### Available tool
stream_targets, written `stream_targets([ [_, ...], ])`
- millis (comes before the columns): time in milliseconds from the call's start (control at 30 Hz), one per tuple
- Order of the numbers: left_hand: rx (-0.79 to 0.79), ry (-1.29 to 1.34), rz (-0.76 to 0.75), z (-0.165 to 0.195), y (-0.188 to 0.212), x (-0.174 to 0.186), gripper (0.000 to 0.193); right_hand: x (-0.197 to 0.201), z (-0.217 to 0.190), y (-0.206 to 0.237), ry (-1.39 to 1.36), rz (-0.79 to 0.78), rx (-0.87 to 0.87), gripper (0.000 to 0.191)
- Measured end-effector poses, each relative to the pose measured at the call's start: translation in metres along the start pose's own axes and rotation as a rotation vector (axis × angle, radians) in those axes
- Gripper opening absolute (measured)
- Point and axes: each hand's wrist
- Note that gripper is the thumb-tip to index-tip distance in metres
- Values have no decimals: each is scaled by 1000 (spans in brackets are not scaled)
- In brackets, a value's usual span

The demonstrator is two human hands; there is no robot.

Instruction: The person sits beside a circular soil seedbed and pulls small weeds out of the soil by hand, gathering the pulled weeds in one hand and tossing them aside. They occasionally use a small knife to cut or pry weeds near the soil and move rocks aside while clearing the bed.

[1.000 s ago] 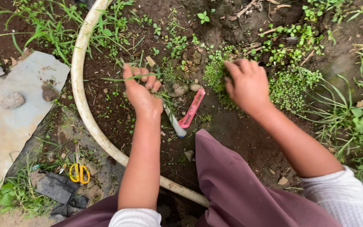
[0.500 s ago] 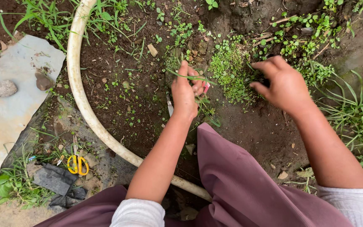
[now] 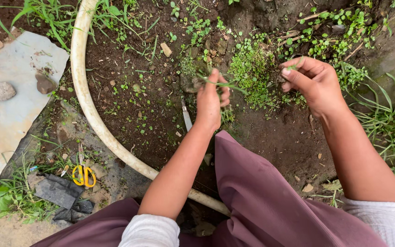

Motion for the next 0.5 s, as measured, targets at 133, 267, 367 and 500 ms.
stream_targets([
  [133, 137, -166, -84, 0, 7, -26, 37, -18, -17, 7, -176, -54, -12, 14],
  [267, 239, -86, -142, -6, 12, -37, 41, -48, -24, 14, 168, -110, 104, 20],
  [367, 217, -134, -63, -16, 10, -28, 40, -55, -28, 13, 373, -31, 199, 21],
  [500, 66, -39, 35, -19, 4, -3, 44, -48, -29, 4, 864, 84, 305, 25],
])
Point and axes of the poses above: each hand's wrist, its own y-axis away from the middle knuckle, its own x-axis out of the back of the hand, z = x × y, and after that the axes turned 3 degrees about -x, right-handed
